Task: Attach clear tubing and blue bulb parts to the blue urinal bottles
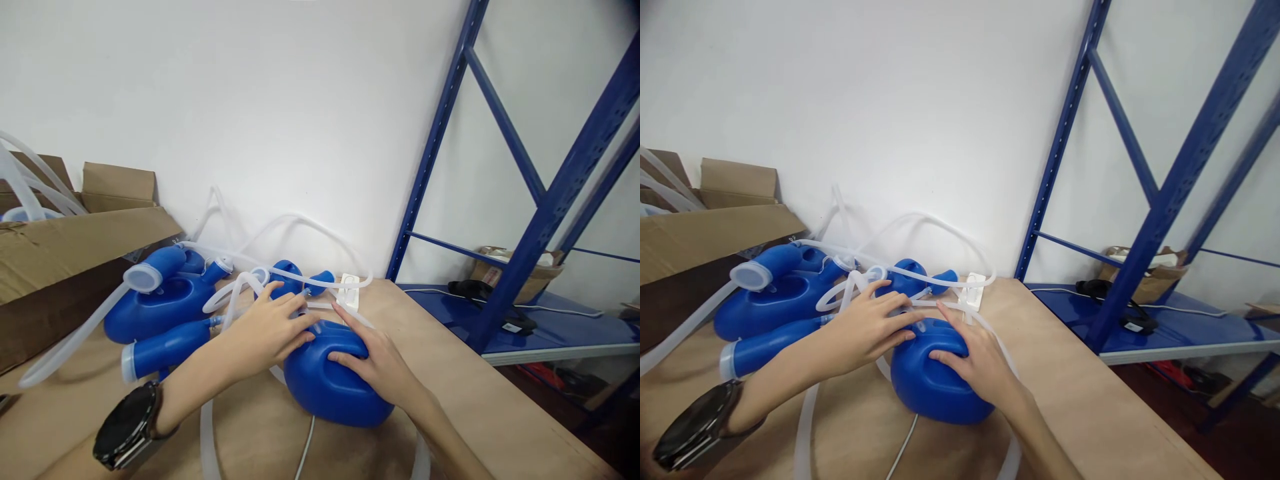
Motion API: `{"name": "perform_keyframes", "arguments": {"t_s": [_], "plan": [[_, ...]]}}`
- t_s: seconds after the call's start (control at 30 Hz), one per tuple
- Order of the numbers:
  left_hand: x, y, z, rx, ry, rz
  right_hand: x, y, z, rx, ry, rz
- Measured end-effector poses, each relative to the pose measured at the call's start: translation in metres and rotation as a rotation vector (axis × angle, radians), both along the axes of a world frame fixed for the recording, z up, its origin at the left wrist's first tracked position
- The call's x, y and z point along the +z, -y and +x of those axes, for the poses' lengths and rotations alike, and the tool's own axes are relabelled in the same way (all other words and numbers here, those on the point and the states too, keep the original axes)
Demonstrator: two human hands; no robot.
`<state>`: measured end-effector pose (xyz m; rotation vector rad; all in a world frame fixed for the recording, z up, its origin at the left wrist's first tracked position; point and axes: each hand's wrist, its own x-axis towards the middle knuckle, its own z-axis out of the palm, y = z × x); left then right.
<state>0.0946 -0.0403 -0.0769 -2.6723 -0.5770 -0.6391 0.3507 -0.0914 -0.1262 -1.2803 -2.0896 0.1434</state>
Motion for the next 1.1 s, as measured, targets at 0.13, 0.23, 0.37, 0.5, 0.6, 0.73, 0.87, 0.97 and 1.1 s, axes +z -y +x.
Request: {"name": "perform_keyframes", "arguments": {"t_s": [0.13, 0.23, 0.37, 0.5, 0.6, 0.73, 0.87, 0.97, 1.1], "plan": [[0.005, -0.002, -0.003, -0.025, 0.044, -0.179, 0.001, 0.006, -0.002, 0.019, 0.247, 0.126], [0.009, -0.003, -0.005, -0.071, 0.078, -0.309, 0.003, 0.010, -0.004, -0.002, 0.443, 0.193], [0.008, -0.006, -0.005, -0.078, 0.159, -0.404, 0.010, 0.012, -0.006, 0.032, 0.563, 0.193], [0.005, -0.009, -0.003, -0.092, 0.214, -0.424, 0.019, 0.007, -0.005, 0.113, 0.553, 0.106], [0.004, -0.007, -0.001, -0.070, 0.216, -0.408, 0.025, 0.002, -0.003, 0.200, 0.471, 0.031], [0.005, -0.004, 0.001, -0.037, 0.230, -0.401, 0.032, -0.003, -0.002, 0.244, 0.432, -0.050], [0.003, -0.004, 0.001, -0.045, 0.266, -0.437, 0.036, -0.007, -0.003, 0.278, 0.417, -0.053], [0.002, -0.004, 0.000, -0.049, 0.284, -0.431, 0.037, -0.010, -0.004, 0.308, 0.390, -0.056], [0.002, -0.001, 0.001, -0.071, 0.264, -0.416, 0.037, -0.012, -0.003, 0.337, 0.341, -0.048]]}}
